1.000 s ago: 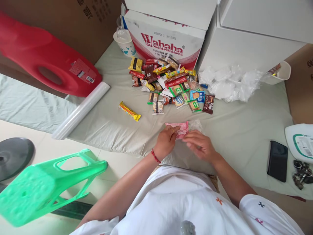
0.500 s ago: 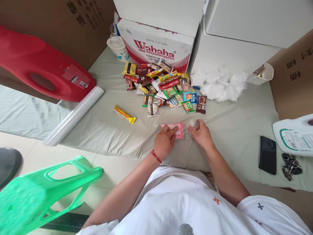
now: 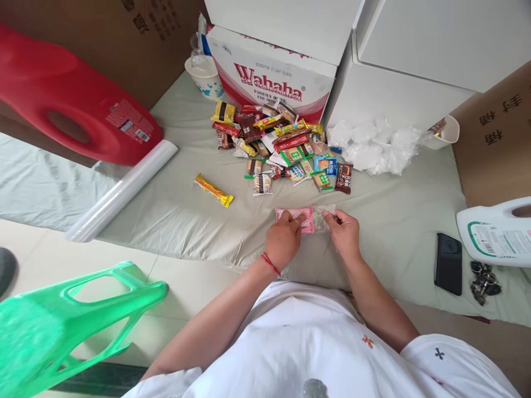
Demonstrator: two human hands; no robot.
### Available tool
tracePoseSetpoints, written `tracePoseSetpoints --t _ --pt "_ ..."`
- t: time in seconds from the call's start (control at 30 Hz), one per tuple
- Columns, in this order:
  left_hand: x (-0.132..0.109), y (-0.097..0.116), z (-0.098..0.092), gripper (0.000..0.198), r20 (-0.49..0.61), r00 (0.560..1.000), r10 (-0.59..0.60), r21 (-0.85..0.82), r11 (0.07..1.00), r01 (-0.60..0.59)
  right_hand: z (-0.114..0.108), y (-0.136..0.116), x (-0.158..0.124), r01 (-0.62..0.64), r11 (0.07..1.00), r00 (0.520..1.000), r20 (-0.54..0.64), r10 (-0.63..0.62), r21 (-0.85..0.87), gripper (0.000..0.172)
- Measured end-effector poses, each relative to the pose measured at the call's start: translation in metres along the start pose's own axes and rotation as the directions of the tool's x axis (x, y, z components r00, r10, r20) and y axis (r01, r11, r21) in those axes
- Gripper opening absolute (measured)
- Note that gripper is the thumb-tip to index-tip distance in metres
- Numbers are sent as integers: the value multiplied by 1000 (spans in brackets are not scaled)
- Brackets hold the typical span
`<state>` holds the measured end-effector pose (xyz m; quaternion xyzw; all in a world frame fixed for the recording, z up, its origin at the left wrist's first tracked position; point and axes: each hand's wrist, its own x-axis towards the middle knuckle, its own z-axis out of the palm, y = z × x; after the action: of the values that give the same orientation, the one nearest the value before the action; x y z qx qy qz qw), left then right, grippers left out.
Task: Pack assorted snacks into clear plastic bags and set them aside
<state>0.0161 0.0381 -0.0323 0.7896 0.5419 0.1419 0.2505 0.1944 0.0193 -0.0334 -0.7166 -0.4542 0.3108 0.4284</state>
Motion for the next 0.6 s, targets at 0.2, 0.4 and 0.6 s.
tracePoseSetpoints --t 0.2,0.4,0.6 --pt "4 3 -2 33 10 999 -34 -24 999 34 38 -27 -19 389 829 920 115 -376 -402 35" --pt "10 -17 -16 17 -25 998 53 -353 934 -58 57 -23 -26 573 692 818 264 -510 -439 42" --pt "2 -33 -7 47 99 992 -77 -900 419 123 49 -25 -28 616 699 782 383 -491 -363 49"
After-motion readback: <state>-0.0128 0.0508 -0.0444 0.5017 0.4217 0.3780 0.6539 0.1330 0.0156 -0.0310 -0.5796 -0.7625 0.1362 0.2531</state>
